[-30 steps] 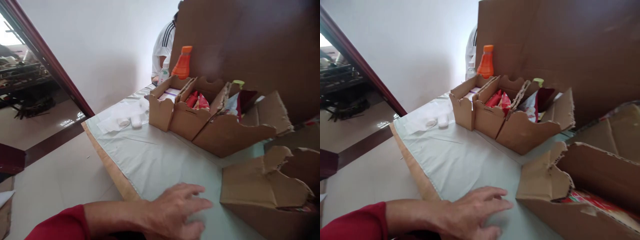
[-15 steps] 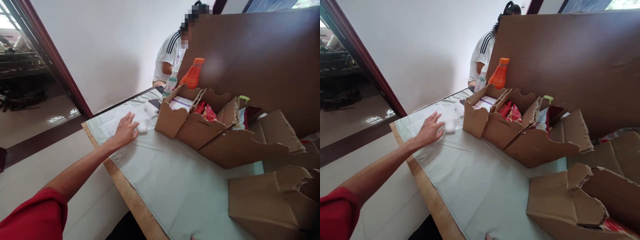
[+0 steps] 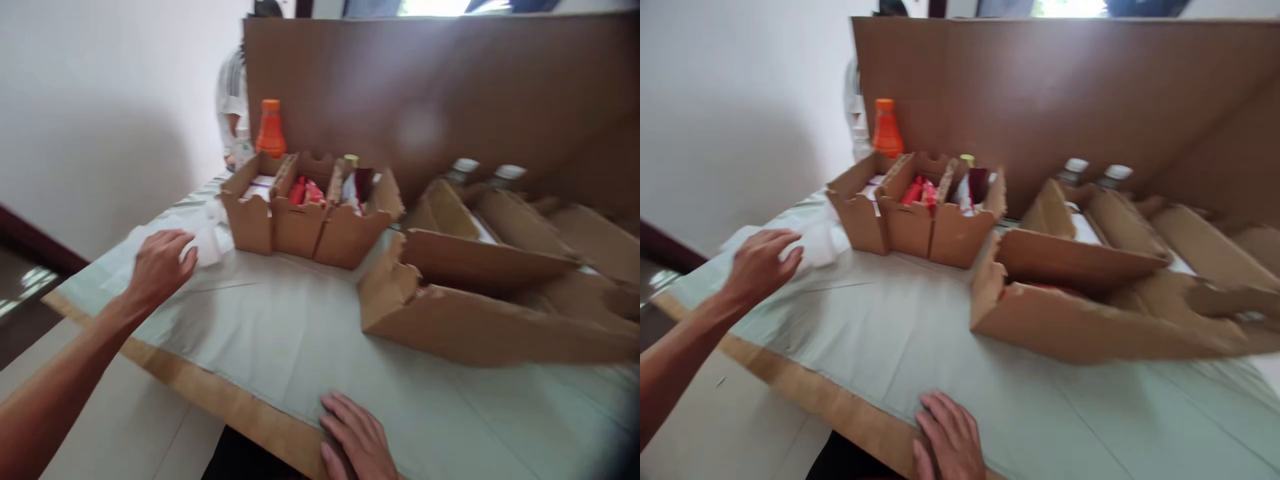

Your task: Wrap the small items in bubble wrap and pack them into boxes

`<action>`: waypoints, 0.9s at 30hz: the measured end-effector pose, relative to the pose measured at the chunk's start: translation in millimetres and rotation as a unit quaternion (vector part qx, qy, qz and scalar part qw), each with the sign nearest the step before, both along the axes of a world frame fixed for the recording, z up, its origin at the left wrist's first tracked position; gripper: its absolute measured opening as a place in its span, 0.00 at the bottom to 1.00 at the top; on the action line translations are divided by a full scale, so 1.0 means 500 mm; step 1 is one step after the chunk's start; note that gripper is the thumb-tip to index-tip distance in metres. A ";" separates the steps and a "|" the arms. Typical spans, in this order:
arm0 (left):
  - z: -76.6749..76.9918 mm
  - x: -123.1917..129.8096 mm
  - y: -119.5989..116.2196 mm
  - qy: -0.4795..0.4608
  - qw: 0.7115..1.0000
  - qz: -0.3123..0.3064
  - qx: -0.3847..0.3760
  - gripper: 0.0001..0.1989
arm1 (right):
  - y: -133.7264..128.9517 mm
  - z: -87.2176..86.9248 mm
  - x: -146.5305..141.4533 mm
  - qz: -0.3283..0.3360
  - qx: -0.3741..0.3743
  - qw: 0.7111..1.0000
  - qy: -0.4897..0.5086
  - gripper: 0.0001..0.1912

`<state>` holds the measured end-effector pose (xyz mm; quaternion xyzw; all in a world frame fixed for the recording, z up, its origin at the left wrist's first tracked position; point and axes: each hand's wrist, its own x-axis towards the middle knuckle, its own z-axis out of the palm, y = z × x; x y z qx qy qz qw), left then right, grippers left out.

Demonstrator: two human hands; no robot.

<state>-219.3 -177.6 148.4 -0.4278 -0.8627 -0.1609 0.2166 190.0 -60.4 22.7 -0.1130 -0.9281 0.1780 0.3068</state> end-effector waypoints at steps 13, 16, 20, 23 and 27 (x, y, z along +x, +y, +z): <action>0.074 0.380 0.084 -0.193 0.821 -0.535 -0.057 0.13 | 0.093 0.218 -0.017 0.110 -0.096 0.989 -0.002 0.43; 0.084 0.407 0.093 -0.227 0.792 -0.556 -0.108 0.16 | 0.133 0.218 -0.031 0.200 -0.149 0.967 -0.055 0.49; 0.086 0.409 0.096 -0.244 0.785 -0.554 -0.129 0.16 | 0.184 0.193 -0.029 0.226 -0.219 0.941 -0.126 0.26; 0.070 0.385 0.091 -0.263 0.796 -0.531 -0.126 0.15 | 0.210 0.177 -0.001 0.183 -0.262 0.935 -0.153 0.12; 0.031 0.343 0.082 -0.253 0.846 -0.442 -0.160 0.23 | 0.214 0.191 0.049 0.094 -0.279 0.948 -0.121 0.10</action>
